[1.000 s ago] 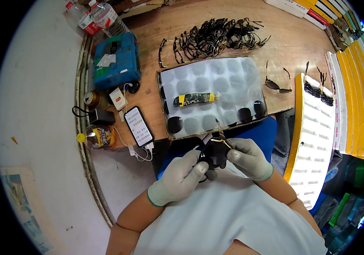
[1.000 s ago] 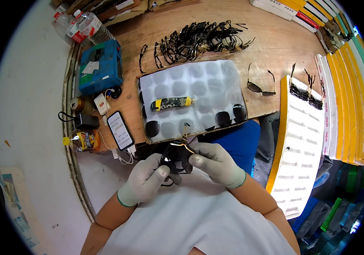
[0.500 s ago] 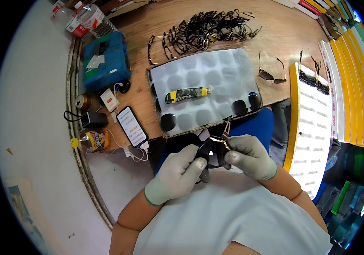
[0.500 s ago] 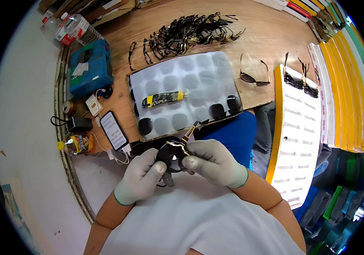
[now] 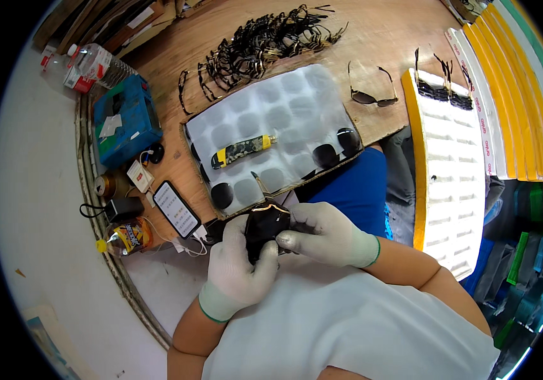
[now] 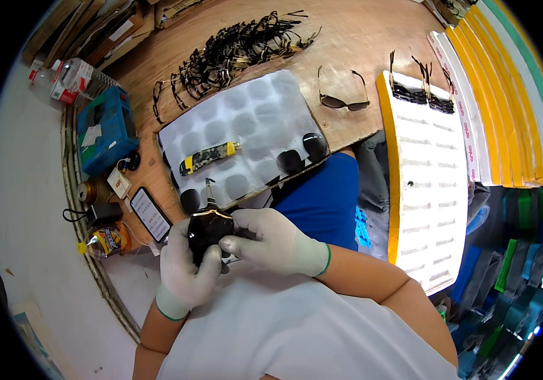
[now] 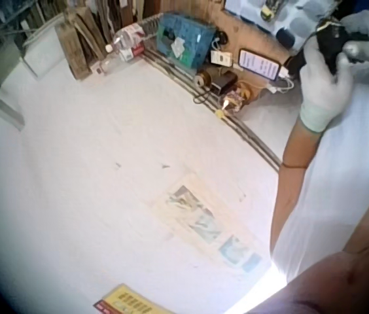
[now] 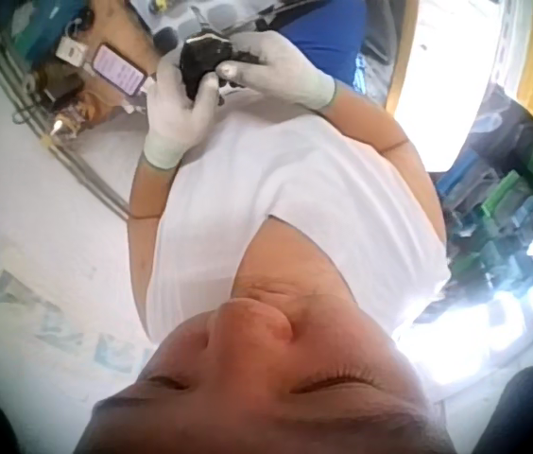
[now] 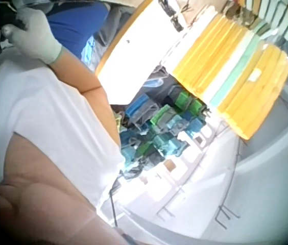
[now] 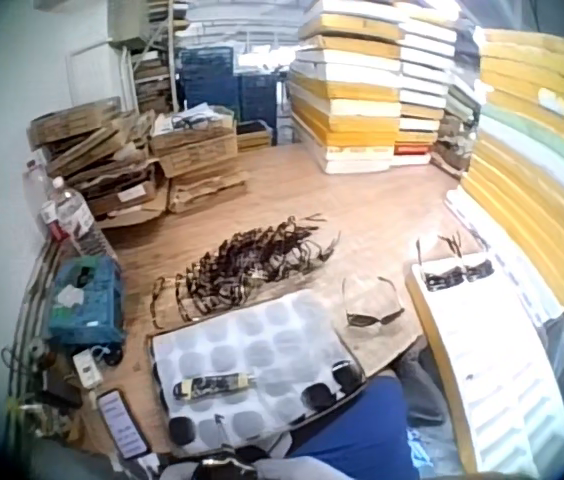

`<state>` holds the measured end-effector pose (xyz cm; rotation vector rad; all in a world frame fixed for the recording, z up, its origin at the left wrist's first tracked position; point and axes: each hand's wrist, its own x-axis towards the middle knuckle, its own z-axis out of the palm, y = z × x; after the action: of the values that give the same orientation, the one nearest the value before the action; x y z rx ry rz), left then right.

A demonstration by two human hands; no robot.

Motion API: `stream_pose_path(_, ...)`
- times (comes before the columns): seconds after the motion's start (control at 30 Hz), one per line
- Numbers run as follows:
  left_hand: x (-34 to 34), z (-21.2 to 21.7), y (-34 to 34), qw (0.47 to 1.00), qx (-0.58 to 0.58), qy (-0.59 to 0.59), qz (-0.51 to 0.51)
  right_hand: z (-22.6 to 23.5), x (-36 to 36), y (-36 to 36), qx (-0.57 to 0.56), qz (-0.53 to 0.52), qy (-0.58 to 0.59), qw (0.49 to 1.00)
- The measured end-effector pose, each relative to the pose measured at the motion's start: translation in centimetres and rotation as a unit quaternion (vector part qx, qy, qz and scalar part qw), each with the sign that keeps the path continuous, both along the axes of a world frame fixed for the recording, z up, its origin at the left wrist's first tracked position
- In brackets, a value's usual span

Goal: The person assembles sunglasses by inserting dark lenses into metal frames. They pick up a frame, insert a lens, and place the completed unit into a white foam tray. The process is repeated for multiple units.

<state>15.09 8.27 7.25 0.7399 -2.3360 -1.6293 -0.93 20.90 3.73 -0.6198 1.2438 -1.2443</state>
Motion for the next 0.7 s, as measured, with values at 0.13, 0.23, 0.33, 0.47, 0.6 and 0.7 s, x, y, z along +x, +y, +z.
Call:
stream_pose_path(0.13, -2.1, -0.3, -0.3, 0.993, -0.092, -0.033, -0.071, -1.0, -1.4, 1.0, -0.044, -0.063, 0.119, 0.99)
stream_pose_path(0.23, -5.0, 0.7, -0.4, 0.954, -0.185, -0.106, -0.212, -0.9, -3.9, 2.5, -0.105, -0.125, 0.344, 0.925)
stream_pose_path(0.33, -8.9, 1.3, 0.1, 0.921, -0.096, -0.074, -0.371, -1.4, -7.3, 6.2, -0.15, 0.065, 0.362, 0.918)
stream_pose_path(0.47, -18.5, -3.9, -1.1, 0.977, -0.082, -0.008, -0.199, -1.8, -9.7, 11.0, -0.097, -0.039, 0.37, 0.923)
stream_pose_path(0.6, -25.4, -12.6, -0.1, 0.9, -0.313, -0.125, -0.277, -1.2, -11.6, 13.6, -0.048, -0.101, 0.419, 0.901)
stream_pose_path(0.7, -27.3, -13.6, 1.1, 0.886, -0.32, -0.196, -0.273, -1.2, -11.4, 15.0, -0.031, -0.226, 0.351, 0.908)
